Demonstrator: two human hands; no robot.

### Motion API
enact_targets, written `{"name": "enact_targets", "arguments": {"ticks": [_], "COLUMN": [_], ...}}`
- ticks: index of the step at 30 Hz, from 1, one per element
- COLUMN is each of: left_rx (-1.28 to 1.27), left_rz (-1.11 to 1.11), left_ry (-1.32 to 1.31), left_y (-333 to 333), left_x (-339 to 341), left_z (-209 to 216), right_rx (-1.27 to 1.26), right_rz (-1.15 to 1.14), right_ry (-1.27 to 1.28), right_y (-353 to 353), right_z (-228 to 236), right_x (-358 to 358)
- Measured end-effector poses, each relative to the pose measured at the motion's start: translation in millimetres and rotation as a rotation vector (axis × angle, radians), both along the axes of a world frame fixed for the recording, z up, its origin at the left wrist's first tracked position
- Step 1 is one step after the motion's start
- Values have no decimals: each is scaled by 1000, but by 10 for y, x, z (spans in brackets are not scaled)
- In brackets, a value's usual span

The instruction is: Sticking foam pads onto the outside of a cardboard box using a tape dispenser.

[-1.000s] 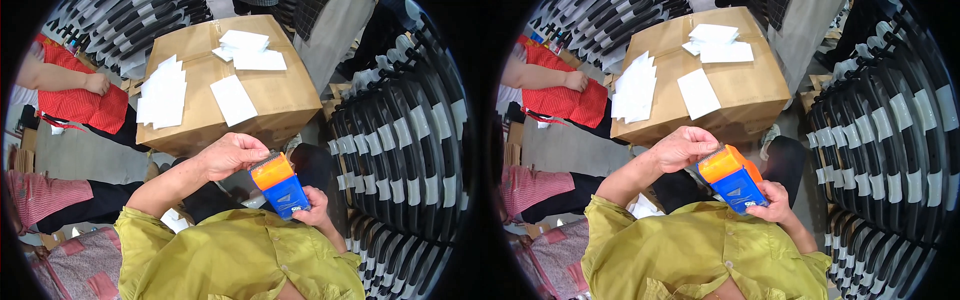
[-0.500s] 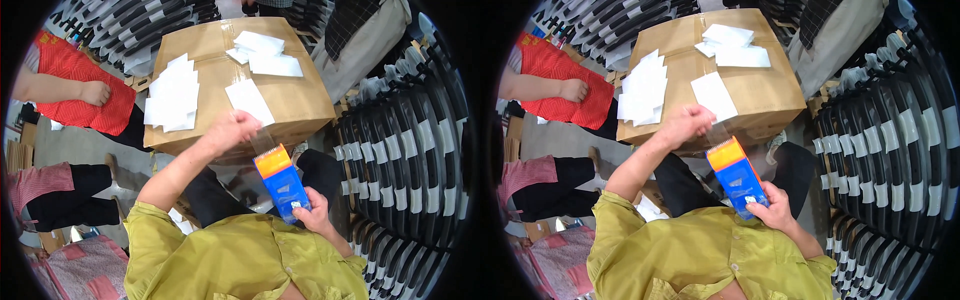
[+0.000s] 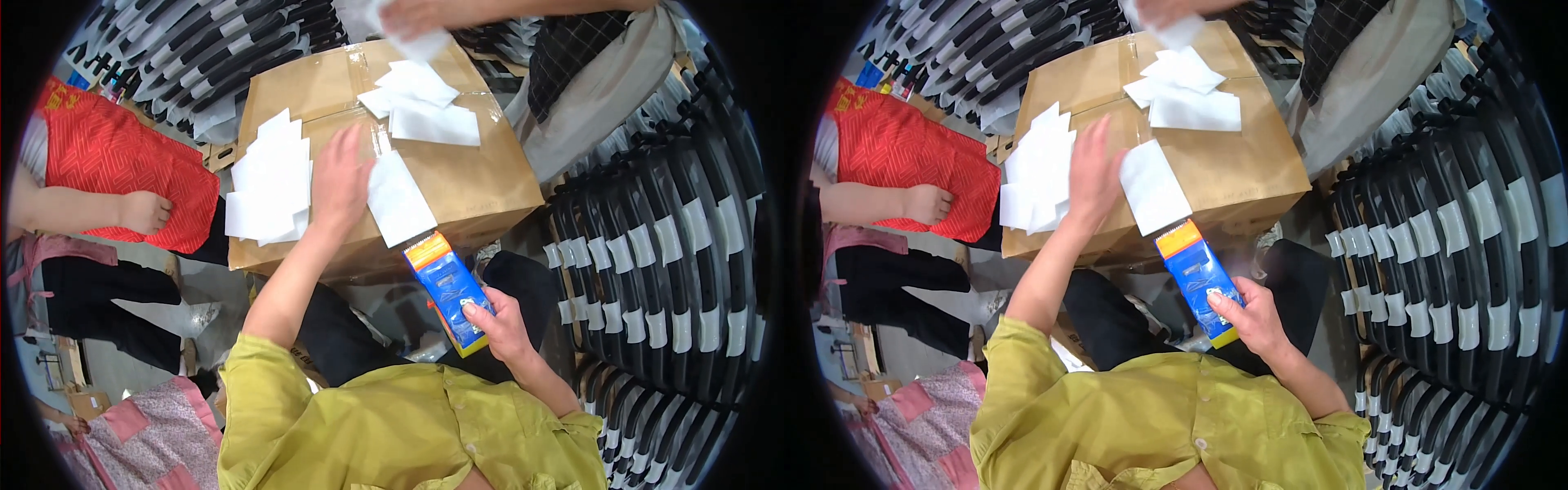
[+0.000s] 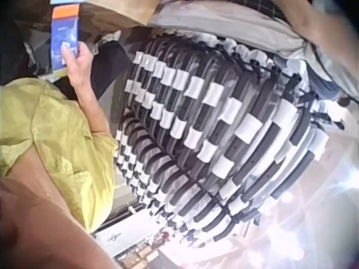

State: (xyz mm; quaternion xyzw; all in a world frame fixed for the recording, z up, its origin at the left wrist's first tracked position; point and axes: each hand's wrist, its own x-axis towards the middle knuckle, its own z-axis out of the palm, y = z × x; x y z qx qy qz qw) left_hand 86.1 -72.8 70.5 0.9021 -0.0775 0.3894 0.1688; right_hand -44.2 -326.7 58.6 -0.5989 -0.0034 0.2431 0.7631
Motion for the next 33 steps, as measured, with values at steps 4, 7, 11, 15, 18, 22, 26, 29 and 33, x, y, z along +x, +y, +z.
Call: {"name": "enact_targets", "arguments": {"ticks": [4, 7, 11, 15, 18, 22, 26, 29, 33], "left_rx": [-837, -1321, -1573, -1753, -1768, -1830, -56, -231, 6], "left_rz": [-58, -194, -378, -440, -426, -390, -738, -1387, -547], "left_ry": [783, 1236, 1223, 969, 893, 755, 258, 253, -77], "left_y": [35, -71, -496, -642, -668, -577, -833, -1113, -282], "left_x": [-838, -1090, -906, -882, -854, -837, -1178, -1565, -692], "left_z": [69, -165, -334, -264, -118, 62, 12, 283, 849], "right_rx": [-17, -16, -24, -56, -161, -167, 124, 114, 140], "right_rz": [10, 57, 76, 66, 45, 83, -155, -86, -167], "right_ry": [7, 7, 24, -63, -152, -66, 117, 391, 393], "right_y": [-109, -135, -199, -273, -335, -411, -199, -273, -565], "right_z": [-15, 22, 11, 80, 219, 231, 102, -246, -681], "right_x": [-60, -127, -268, -420, -567, -604, -406, -162, -261]}}
